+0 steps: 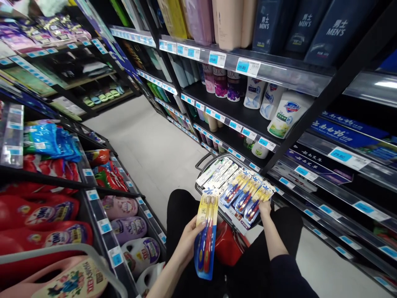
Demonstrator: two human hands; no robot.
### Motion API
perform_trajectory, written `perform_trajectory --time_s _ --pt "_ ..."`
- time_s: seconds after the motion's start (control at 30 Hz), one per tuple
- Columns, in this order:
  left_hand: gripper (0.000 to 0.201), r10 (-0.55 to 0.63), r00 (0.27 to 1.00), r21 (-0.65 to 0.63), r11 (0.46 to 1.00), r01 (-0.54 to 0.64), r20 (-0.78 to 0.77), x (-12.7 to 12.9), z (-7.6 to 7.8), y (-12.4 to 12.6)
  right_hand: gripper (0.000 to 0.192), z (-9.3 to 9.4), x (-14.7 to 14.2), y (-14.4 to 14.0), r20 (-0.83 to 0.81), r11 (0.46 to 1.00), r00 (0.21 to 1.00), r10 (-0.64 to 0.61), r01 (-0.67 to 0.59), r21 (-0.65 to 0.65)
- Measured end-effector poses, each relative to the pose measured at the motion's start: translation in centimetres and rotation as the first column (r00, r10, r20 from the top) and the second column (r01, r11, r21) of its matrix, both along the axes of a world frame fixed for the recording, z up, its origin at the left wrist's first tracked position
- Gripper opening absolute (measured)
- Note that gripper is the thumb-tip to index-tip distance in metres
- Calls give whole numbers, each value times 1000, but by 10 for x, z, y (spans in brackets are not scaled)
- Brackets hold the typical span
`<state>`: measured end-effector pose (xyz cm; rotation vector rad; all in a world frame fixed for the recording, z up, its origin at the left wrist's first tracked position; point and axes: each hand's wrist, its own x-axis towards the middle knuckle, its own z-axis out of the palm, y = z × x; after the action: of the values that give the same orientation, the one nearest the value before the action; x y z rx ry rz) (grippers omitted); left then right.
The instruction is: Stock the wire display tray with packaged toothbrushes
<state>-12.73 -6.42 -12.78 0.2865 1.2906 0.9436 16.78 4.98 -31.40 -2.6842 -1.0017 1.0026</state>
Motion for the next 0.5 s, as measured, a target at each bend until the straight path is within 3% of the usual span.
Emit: perform_trajectory --time_s 0.27,0.5 --pt "54 7 1000 -29 1000 -7 -20 1 6 6 47 0 5 -9 -3 993 997 76 -76 -93" --pt "52 -18 1000 -18 1000 18 -20 6 3 10 46 -7 9 -12 -9 991 991 131 -131 -38"
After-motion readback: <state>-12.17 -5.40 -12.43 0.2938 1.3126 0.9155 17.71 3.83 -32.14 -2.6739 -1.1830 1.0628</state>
